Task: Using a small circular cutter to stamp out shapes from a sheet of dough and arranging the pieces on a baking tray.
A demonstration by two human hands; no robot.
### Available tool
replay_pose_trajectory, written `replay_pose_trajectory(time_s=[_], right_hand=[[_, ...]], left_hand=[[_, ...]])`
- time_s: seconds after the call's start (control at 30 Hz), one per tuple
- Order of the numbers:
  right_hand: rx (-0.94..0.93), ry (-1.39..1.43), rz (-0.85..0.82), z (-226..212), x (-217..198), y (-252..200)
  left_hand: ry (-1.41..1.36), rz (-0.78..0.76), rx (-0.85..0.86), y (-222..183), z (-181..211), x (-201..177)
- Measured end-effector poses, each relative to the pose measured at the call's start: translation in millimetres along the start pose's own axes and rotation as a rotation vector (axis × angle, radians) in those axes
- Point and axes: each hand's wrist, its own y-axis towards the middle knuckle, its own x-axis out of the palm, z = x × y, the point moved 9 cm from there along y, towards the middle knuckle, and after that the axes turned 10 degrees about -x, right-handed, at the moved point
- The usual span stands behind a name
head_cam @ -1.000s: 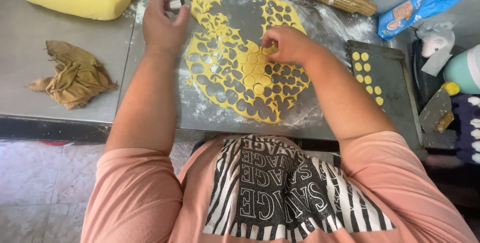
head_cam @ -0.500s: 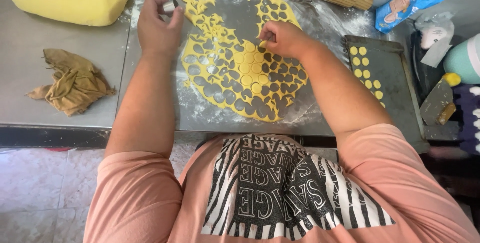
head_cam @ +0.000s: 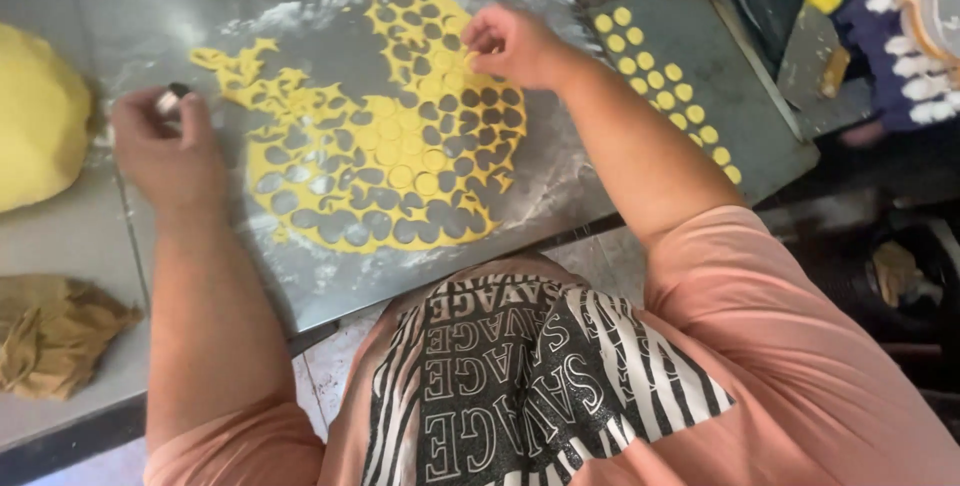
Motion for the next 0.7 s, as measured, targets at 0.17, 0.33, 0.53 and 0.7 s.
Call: replay_pose_trajectory(time_s=[0.17,0.33,0.53,0.7], right_hand=[[0.250,0.016,0.204,97.3,-116.0,-85.2],[0.558,-0.149,0.376,158.4,-198.5,-165.7],[0.674,-0.088,0.151,187.3,-190.7,-167.0],[0.657,-0.142,-0.061,226.8,-182.0,-146.0]], left_hand=[[0.007,0.003,0.100,2.3,-23.1,2.2],[0.016,-0.014,0.135,-6.4,-18.4,-2.4],[0.133,0.023,0.091,-4.7,-33.5,-4.4],[0.153,0.010,0.105,-3.5,-32.9,-7.9]])
